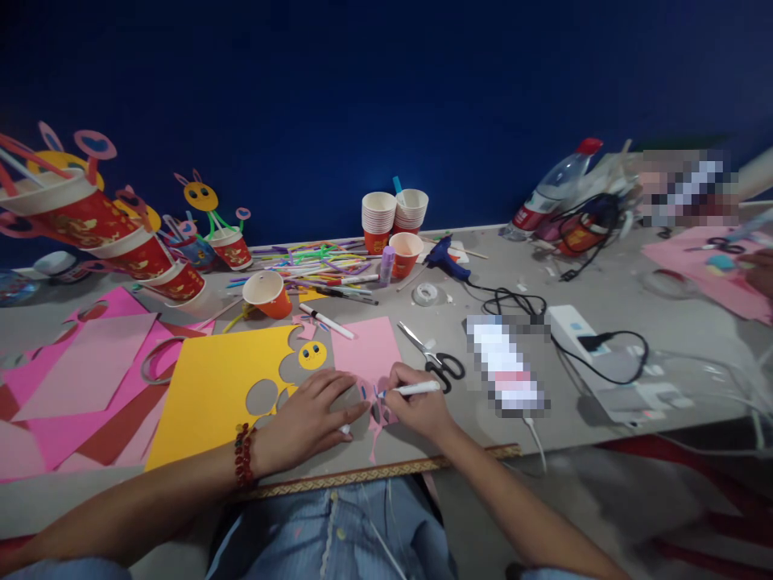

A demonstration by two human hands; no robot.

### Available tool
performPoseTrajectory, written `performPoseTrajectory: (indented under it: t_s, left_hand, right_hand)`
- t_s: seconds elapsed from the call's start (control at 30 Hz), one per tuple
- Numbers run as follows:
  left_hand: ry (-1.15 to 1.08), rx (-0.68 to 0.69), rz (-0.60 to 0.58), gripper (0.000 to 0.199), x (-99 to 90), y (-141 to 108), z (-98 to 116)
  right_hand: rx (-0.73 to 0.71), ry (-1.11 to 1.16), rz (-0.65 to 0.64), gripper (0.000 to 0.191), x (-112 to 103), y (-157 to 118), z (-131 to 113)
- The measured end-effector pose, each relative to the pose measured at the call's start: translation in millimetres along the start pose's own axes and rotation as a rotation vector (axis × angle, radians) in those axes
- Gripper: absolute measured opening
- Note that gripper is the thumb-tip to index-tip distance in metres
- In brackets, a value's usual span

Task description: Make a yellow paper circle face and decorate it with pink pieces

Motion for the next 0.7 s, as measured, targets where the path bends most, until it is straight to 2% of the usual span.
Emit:
performPoseTrajectory:
  t_s: [0.17, 0.37, 0.7]
  left_hand:
    - [0.001, -0.007, -0.006, 0.051, -1.0, 0.1, 0.3]
    - [0.01, -0.009, -0.014, 0.05, -0.3, 0.1, 0.1]
    - [0.01, -0.007, -0.007, 0.051, 1.4, -0.4, -0.2]
  right_hand:
    - [0.002, 0.001, 0.018, 0.016, -1.5, -0.1, -0.6]
    - [0.068, 0.035, 0.073, 0.015, -2.2, 0.4, -3.9]
    - [0.068, 0.006, 0.07, 0.011, -1.0, 0.9, -6.3]
Point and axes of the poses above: each hand's wrist, its own y-axis towards the middle knuckle, its own x-axis out of the palm, z = x × y, the point moved 3 cm from there along y, towards the middle knuckle, and after that the axes turned 8 degrees about x, right-handed, at the moved point
